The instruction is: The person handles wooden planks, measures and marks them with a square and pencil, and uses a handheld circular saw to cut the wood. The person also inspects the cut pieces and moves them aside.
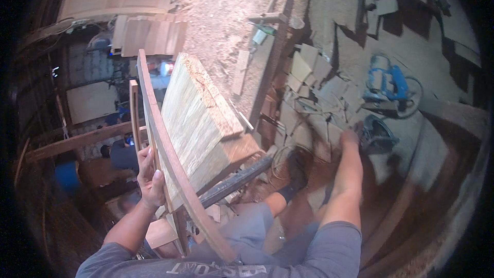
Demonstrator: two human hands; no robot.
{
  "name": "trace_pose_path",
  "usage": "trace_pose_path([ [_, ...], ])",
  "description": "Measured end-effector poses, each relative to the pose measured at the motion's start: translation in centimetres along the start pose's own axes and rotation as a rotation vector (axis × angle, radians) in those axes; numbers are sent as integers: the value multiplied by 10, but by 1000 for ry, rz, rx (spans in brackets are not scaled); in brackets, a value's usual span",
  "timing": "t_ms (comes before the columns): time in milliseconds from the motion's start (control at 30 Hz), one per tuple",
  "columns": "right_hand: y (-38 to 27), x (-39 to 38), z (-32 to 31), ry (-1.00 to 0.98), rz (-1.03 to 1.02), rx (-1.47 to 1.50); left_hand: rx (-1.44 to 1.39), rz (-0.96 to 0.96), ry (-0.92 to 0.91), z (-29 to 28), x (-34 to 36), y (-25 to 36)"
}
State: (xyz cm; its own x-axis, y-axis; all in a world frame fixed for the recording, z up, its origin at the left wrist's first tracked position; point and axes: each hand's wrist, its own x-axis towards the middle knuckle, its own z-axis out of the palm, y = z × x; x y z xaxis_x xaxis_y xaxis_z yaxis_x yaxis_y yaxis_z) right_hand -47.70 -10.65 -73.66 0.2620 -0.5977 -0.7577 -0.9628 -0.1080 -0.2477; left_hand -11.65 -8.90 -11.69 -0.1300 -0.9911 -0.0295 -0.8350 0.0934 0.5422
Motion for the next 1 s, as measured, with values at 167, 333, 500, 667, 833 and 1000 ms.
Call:
trace_pose_path([
  [167,35,22,77,152,441,545,-66,47,-50,5,31,1],
  [333,74,-62,60,89,583,617,99,81,-7,9,30,8],
  [500,60,-215,-55,228,829,802,183,44,72,3,11,21],
  [667,-9,-302,-75,723,920,1232,171,117,122,1,27,19],
  [833,-39,-341,-152,807,506,2131,164,100,138,1,32,27],
  [1000,-78,-460,-276,917,132,1988,116,75,176,-3,26,32],
])
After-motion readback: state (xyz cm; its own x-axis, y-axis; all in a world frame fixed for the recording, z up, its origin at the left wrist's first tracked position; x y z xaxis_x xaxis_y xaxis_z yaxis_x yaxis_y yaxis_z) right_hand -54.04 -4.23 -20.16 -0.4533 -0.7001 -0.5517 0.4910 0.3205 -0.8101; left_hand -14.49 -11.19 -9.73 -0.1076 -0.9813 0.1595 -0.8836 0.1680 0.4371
